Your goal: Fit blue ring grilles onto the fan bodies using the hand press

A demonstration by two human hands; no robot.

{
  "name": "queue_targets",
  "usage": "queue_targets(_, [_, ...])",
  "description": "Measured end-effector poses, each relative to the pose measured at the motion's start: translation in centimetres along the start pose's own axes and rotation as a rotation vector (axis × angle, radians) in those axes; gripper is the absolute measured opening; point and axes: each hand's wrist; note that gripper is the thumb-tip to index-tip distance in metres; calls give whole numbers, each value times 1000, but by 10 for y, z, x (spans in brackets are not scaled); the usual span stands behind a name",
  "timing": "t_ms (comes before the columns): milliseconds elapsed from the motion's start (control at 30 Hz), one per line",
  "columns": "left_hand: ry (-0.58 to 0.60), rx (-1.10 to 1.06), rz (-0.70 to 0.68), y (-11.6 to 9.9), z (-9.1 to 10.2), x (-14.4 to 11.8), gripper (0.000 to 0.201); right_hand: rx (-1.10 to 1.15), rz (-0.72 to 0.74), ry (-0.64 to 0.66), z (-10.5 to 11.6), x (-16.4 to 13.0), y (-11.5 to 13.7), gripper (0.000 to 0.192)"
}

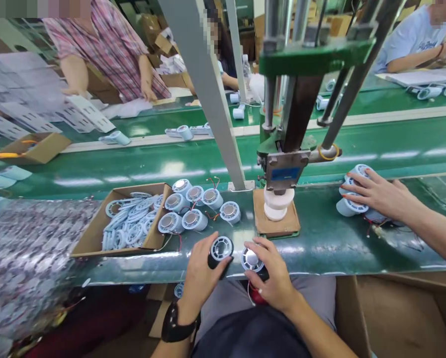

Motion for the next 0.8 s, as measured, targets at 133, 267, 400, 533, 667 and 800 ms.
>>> queue_targets(133, [-67, -246, -11, -22, 15, -8, 72, -19, -12, 98, 2, -4, -3, 84])
queue_targets(267, [-49, -388, -88, -49, 30, -15, 82, -35, -52, 93, -1, -8, -5, 85])
queue_targets(400, [-40, -395, -107, -61, 34, -15, 83, -35, -62, 77, -1, -9, -4, 83])
queue_targets(533, [-53, -394, -120, -61, 33, -13, 84, -20, -80, 85, -1, -8, -4, 83])
queue_targets(667, [-73, -396, -118, -61, 33, -14, 84, -15, -76, 87, -2, -8, -6, 84])
queue_targets(800, [-92, -460, -111, -62, 33, -17, 82, -22, -73, 85, -2, -9, -6, 84])
Point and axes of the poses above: each hand's wrist, its own x-axis towards the middle knuckle, its own z-axis out of the back of the hand, y = z × x, and after that the axes turned 7 degrees about -y, right-handed
